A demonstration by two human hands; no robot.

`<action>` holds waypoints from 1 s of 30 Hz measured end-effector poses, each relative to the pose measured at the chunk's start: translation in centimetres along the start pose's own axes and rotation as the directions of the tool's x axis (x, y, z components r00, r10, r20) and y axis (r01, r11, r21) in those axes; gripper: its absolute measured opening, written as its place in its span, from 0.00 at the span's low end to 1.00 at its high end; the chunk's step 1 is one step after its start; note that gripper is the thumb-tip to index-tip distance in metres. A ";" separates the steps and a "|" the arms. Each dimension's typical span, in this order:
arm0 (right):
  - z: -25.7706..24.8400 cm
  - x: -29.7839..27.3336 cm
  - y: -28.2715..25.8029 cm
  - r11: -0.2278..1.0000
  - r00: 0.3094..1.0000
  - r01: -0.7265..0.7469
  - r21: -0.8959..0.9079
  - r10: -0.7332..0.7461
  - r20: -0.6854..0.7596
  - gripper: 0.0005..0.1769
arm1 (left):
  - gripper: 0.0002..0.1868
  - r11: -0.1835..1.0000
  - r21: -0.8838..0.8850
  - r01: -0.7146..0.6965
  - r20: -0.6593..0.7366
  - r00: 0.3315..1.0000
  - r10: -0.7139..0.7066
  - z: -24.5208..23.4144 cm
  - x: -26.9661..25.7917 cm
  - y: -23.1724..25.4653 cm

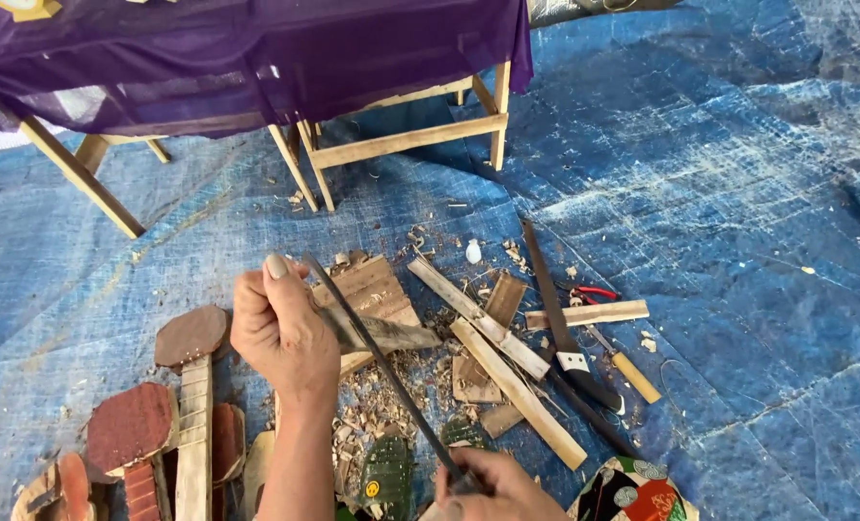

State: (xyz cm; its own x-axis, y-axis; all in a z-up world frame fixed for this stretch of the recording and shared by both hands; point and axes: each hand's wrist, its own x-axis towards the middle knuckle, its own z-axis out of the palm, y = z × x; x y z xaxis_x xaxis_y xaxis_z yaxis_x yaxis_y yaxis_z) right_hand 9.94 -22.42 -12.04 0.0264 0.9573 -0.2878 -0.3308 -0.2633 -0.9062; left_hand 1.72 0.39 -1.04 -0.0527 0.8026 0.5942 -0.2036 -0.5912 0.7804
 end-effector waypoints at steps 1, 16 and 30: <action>-0.1 -0.5 -0.5 1.000 1.000 0.003 0.027 -0.003 0.010 0.18 | 0.19 1.000 -0.009 -0.018 -0.010 1.000 0.018 0.1 0.2 -0.1; 0.1 0.6 1.3 0.968 0.998 -0.046 0.246 0.033 0.056 0.18 | 0.20 1.000 -0.016 -0.011 0.006 1.000 0.011 -0.4 -0.2 0.1; -5.1 3.8 7.6 0.886 0.922 -0.242 0.396 0.337 -0.190 0.14 | 0.21 0.994 -0.027 -0.108 0.040 0.993 0.109 0.0 0.6 -0.7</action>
State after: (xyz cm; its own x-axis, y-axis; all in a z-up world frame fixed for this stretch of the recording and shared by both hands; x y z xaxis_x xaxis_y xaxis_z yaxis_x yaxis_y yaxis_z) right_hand 12.39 -21.37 -21.59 0.0916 0.7714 -0.6297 -0.6729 -0.4181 -0.6102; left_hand 1.84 1.29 -1.17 -0.0357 0.7296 0.6829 -0.2232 -0.6719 0.7062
